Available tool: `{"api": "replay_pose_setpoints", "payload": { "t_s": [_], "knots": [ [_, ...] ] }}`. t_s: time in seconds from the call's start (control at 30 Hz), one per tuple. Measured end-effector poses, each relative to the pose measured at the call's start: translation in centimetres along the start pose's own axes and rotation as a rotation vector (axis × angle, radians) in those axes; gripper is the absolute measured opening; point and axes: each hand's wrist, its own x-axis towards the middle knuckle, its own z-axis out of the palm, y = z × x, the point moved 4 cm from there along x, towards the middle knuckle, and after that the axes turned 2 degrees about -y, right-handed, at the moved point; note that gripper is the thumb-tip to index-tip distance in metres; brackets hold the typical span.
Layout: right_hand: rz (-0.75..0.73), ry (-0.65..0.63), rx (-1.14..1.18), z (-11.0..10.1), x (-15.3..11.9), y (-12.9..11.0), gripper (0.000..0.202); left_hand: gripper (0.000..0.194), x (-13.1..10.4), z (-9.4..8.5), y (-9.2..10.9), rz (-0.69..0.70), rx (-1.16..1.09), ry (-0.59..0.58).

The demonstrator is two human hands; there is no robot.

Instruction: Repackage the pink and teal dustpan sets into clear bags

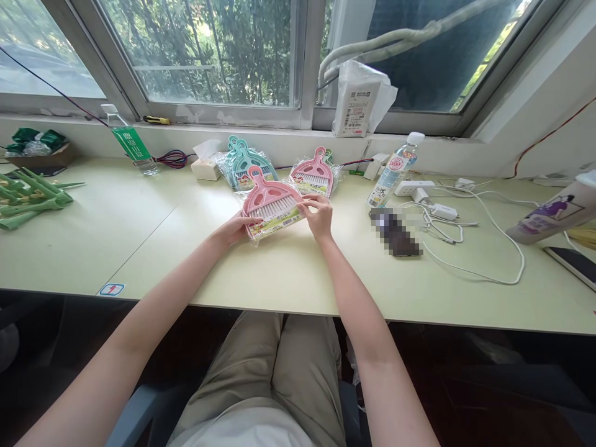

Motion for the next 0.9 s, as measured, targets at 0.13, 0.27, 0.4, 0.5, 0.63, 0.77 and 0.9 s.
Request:
{"api": "replay_pose_setpoints", "payload": {
  "t_s": [0.13,0.27,0.4,0.5,0.63,0.77,0.9],
  "knots": [
    [0.071,0.008,0.095,0.3,-0.2,0.2,0.025,0.063,-0.1,0.3,-0.1,0.005,-0.004,-0.01],
    [0.1,0.036,0.114,0.5,-0.4,0.2,0.022,0.064,-0.6,1.1,0.2,-0.01,0.001,0.001],
    [0.122,0.049,0.107,0.6,-0.4,0.5,0.02,0.063,-1.2,2.2,0.6,-0.02,-0.007,0.015],
    [0.139,0.058,0.092,0.5,-0.3,0.7,0.019,0.065,-1.4,2.6,0.8,-0.02,0.003,0.015],
    [0.137,0.066,0.036,0.4,-0.2,0.7,0.022,0.069,-1.2,2.6,0.6,-0.005,0.006,0.009],
    [0.163,0.077,0.024,0.4,-0.1,0.9,0.027,0.068,-0.8,1.9,0.0,-0.02,0.031,-0.001],
    [0.207,0.051,0.031,0.7,-0.2,1.4,0.031,0.07,-0.6,1.4,-0.1,-0.031,0.063,-0.021]
  ]
}}
